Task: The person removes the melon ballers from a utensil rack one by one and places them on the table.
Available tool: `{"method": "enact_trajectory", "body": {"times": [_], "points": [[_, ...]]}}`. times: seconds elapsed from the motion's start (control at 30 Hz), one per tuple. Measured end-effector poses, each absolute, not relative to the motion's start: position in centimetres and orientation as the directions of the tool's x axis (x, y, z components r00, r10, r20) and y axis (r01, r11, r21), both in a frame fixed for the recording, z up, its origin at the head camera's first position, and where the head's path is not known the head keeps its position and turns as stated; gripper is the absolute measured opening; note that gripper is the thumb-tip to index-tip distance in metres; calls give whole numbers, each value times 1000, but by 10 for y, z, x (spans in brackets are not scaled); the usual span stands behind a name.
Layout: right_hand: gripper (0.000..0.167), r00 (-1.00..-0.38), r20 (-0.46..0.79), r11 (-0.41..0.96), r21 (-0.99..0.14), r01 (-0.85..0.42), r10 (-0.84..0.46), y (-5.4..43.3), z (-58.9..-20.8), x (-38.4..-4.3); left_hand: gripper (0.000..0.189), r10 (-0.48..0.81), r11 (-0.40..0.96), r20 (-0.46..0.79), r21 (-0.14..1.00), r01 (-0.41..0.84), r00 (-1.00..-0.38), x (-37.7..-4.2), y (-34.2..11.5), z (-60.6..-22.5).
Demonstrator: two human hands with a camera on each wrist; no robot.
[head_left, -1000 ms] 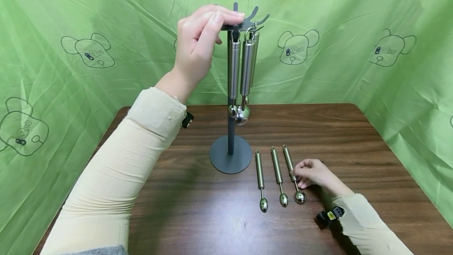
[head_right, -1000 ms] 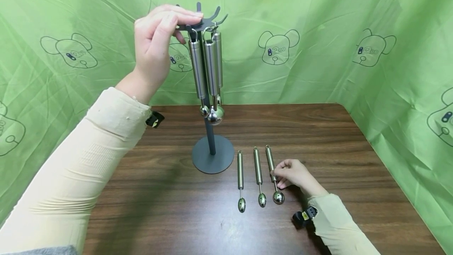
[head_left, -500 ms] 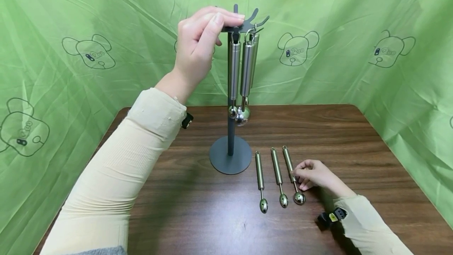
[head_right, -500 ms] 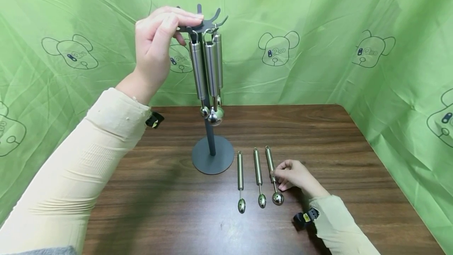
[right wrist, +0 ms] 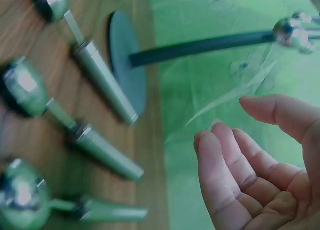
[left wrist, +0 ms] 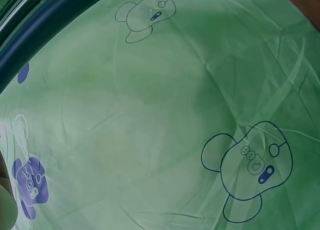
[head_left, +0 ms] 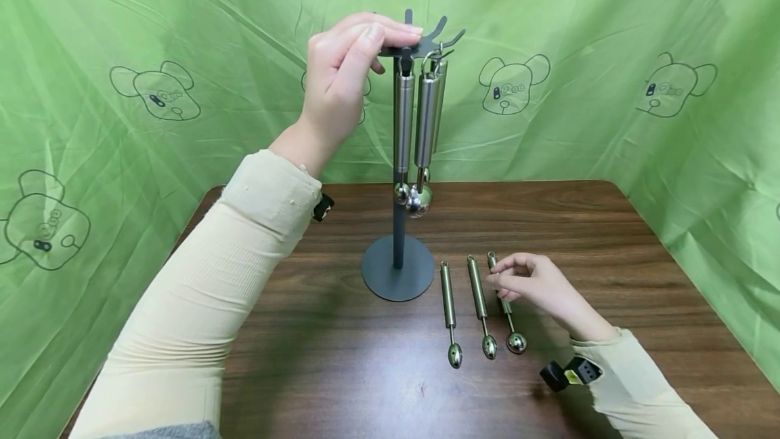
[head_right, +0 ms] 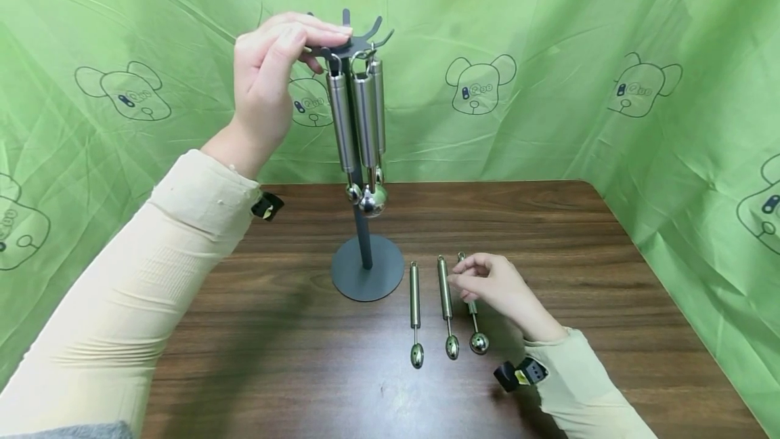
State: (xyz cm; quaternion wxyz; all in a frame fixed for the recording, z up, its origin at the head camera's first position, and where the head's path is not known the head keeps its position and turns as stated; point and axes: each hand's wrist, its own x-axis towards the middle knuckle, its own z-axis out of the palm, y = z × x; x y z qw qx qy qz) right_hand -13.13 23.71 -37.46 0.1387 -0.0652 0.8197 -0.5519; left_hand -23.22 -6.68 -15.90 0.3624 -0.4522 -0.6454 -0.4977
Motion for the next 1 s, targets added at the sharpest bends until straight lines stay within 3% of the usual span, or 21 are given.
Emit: {"method": "enact_trajectory", "body": {"times": [0.43,0.63,1.0], "points": [[27,-951,-14,376,-920,-109,-310,197,-323,-130,37,210,24,895,398,917,-394,-231,-67,-156],[27,-939,79,312,-931,-190,-336,180,-300,-132,38,215,8,864,465,885,-456,-230,-68,-154],[29,-933,185,181,-952,-248,-309,159,-263,-137,37,207,-24,854,492,871,-477,-231,-67,-154]]}}
